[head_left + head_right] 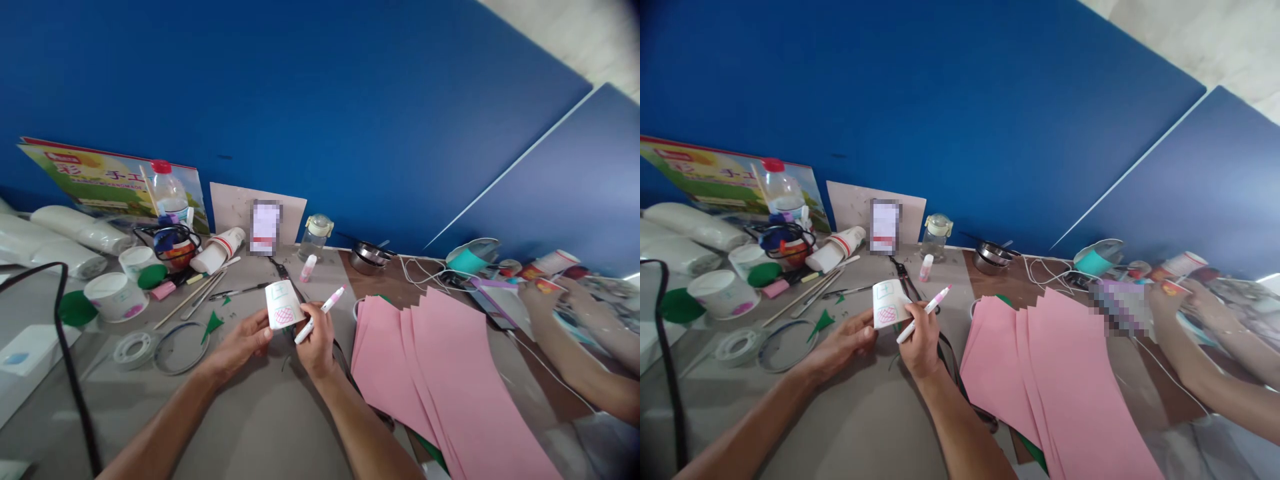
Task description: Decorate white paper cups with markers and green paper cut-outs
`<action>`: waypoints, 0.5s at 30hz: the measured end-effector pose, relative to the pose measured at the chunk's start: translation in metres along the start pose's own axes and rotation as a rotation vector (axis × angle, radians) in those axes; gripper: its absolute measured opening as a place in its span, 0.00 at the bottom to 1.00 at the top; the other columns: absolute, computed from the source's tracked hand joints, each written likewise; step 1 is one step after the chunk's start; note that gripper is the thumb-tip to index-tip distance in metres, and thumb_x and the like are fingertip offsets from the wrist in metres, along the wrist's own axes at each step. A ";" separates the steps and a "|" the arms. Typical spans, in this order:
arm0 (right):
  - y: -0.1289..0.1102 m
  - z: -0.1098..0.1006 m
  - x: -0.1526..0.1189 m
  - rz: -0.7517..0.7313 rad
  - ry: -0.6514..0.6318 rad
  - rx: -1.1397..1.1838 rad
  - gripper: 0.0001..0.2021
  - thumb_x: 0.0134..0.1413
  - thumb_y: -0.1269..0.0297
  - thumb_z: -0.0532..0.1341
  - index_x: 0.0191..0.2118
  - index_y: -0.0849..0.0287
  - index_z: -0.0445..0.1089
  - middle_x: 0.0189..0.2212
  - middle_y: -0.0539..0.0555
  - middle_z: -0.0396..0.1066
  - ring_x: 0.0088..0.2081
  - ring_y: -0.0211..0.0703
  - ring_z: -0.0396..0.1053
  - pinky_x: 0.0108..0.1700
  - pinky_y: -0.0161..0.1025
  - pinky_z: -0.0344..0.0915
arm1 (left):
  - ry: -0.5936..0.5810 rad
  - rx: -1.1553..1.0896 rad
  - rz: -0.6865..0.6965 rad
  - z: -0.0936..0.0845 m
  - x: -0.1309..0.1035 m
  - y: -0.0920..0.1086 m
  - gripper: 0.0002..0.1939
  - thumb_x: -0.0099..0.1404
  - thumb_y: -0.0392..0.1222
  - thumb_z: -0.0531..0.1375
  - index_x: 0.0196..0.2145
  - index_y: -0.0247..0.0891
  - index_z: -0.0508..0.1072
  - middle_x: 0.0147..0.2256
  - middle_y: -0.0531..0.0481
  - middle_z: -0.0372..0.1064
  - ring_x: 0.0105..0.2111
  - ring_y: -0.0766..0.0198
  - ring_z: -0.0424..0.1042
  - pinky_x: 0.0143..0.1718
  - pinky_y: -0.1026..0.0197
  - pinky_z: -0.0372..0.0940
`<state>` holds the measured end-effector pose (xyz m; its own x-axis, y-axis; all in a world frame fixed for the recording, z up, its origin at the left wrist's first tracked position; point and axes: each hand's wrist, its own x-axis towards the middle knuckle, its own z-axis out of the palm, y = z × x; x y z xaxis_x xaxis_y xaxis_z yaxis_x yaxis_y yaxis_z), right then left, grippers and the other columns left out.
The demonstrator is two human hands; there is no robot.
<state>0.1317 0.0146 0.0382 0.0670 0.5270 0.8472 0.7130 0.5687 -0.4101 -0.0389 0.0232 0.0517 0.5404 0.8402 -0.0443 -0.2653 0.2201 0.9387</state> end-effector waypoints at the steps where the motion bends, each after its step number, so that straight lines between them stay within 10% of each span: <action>1: 0.000 0.000 0.000 0.000 0.000 -0.003 0.17 0.52 0.81 0.54 0.45 0.56 0.65 0.36 0.57 0.70 0.38 0.47 0.70 0.38 0.44 0.71 | -0.010 0.000 -0.002 0.000 0.000 0.000 0.32 0.52 0.59 0.67 0.49 0.35 0.73 0.29 0.50 0.64 0.25 0.70 0.52 0.22 0.67 0.47; 15: -0.001 0.001 0.000 -0.081 -0.033 0.069 0.15 0.52 0.82 0.54 0.41 0.56 0.64 0.34 0.56 0.68 0.36 0.45 0.68 0.37 0.41 0.70 | 0.091 -0.078 0.031 -0.005 0.001 0.003 0.34 0.50 0.63 0.67 0.45 0.34 0.74 0.23 0.56 0.59 0.21 0.72 0.49 0.21 0.66 0.48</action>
<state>0.1306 0.0145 0.0386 -0.0134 0.4973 0.8675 0.6650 0.6523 -0.3637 -0.0427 0.0268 0.0525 0.4572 0.8880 -0.0496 -0.3443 0.2281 0.9107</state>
